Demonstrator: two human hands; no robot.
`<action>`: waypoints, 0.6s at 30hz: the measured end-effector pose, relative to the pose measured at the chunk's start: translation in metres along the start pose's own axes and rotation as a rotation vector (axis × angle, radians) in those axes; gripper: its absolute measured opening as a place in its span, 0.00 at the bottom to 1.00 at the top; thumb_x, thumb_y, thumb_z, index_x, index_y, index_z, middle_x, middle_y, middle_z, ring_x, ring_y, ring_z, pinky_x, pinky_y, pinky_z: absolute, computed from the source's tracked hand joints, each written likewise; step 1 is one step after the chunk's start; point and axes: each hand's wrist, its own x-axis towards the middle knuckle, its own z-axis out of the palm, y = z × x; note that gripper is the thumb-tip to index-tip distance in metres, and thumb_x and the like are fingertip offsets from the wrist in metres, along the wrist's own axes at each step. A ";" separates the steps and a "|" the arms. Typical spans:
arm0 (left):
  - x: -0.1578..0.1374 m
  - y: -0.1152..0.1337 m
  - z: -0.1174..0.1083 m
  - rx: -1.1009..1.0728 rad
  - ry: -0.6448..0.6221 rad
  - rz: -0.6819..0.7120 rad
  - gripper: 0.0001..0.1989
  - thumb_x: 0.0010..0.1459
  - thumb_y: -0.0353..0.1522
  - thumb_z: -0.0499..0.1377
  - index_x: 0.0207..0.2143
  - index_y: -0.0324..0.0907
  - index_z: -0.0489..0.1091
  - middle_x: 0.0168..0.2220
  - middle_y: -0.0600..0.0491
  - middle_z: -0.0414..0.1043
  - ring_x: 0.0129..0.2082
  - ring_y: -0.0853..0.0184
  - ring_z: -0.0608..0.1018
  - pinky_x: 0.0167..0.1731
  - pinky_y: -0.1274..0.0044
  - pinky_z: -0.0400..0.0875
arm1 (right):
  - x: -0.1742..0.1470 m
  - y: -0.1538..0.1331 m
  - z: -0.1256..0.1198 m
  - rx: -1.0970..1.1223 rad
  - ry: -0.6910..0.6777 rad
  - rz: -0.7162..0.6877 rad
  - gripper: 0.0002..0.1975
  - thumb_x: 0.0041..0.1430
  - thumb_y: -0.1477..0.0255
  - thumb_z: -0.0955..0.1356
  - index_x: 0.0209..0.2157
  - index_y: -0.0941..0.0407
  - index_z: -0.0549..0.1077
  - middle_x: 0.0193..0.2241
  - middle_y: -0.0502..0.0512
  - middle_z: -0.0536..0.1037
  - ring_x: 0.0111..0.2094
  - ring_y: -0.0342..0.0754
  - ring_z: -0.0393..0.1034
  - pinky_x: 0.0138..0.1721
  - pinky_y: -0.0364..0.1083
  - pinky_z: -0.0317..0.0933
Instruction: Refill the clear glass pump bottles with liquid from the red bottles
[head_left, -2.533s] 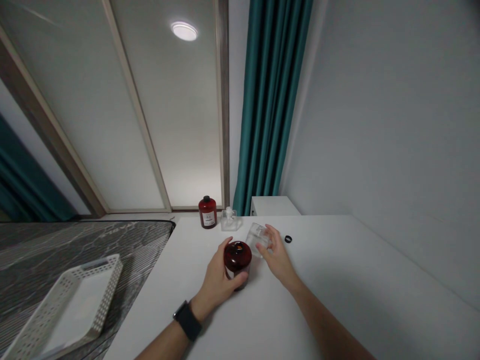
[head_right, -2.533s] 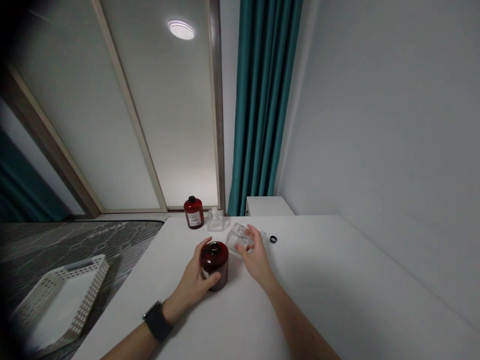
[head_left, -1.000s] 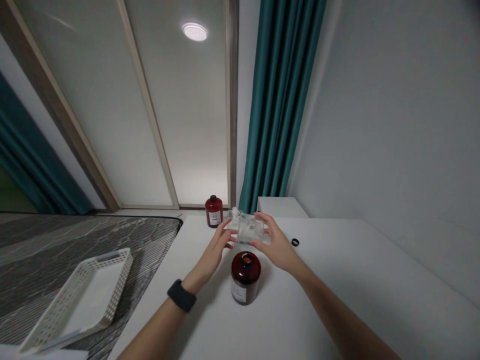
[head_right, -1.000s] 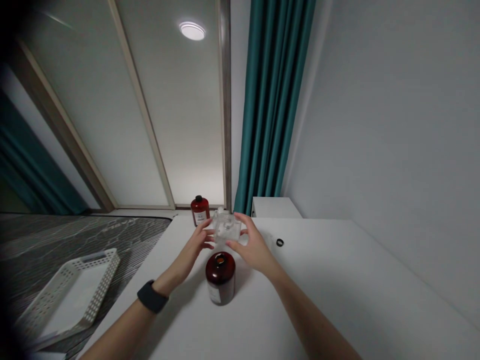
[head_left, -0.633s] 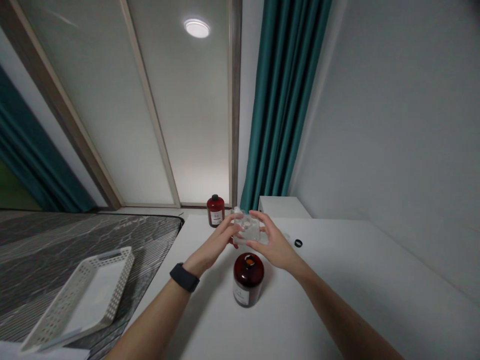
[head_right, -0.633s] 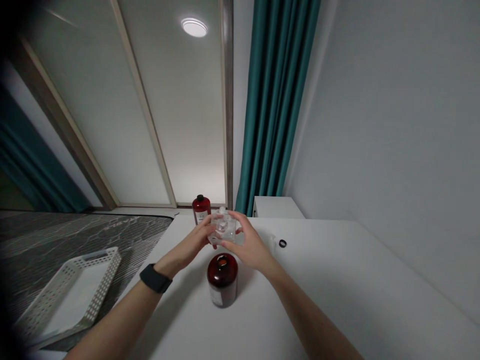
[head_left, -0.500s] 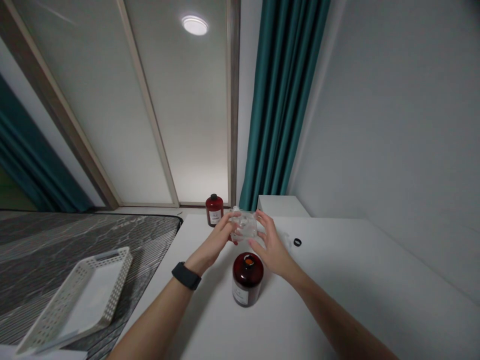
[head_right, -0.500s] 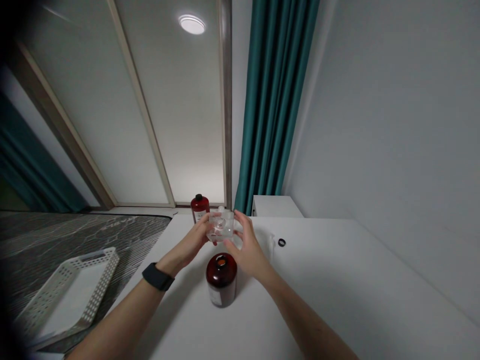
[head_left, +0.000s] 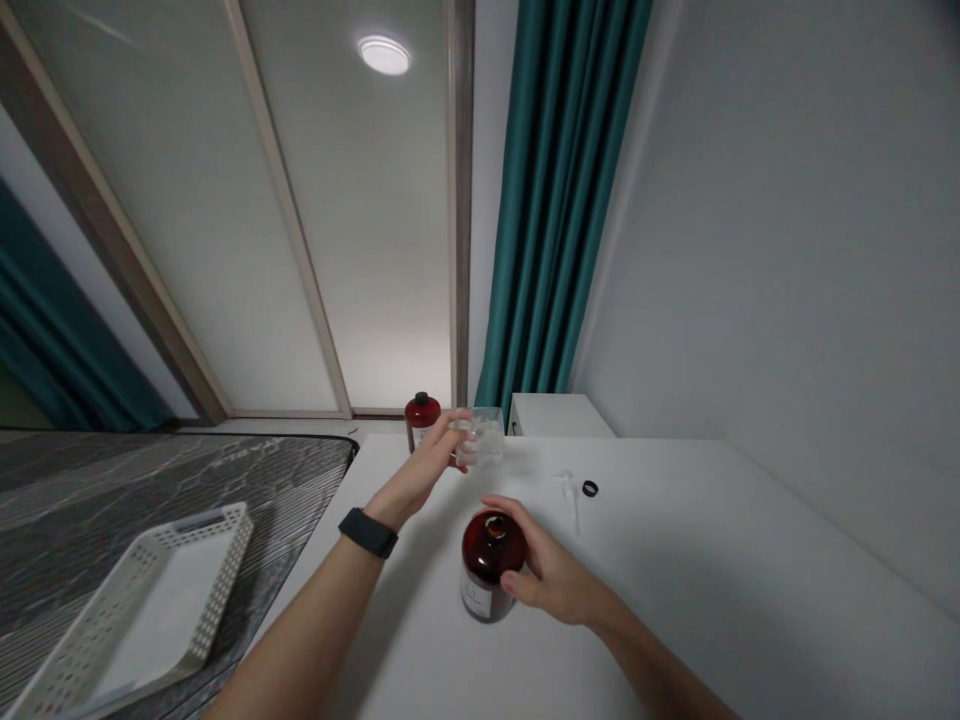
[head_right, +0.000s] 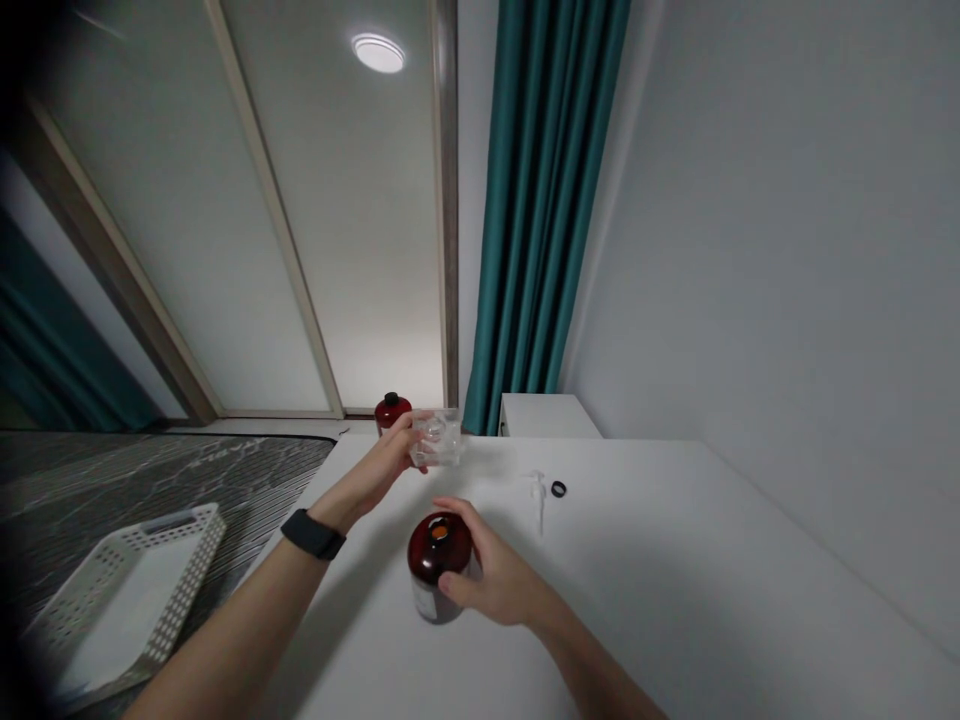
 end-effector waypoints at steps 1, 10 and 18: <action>0.002 0.001 0.001 -0.006 -0.002 0.001 0.19 0.56 0.33 0.54 0.51 0.44 0.66 0.37 0.51 0.71 0.34 0.66 0.72 0.30 0.77 0.67 | 0.001 0.002 0.001 -0.016 0.046 0.007 0.38 0.54 0.61 0.74 0.62 0.52 0.58 0.58 0.61 0.67 0.59 0.60 0.63 0.61 0.58 0.56; 0.012 0.008 0.007 0.025 0.003 0.043 0.19 0.58 0.35 0.55 0.52 0.43 0.66 0.38 0.51 0.72 0.34 0.66 0.74 0.30 0.77 0.67 | 0.021 0.013 0.020 -0.101 0.398 0.036 0.34 0.44 0.75 0.73 0.53 0.51 0.61 0.51 0.55 0.68 0.52 0.54 0.67 0.58 0.55 0.58; 0.010 0.003 0.009 0.017 -0.005 0.053 0.19 0.59 0.36 0.55 0.52 0.44 0.65 0.40 0.51 0.71 0.36 0.66 0.73 0.32 0.77 0.68 | 0.029 0.013 -0.009 -0.157 0.243 -0.044 0.33 0.48 0.66 0.76 0.56 0.51 0.67 0.52 0.57 0.64 0.56 0.57 0.63 0.60 0.56 0.57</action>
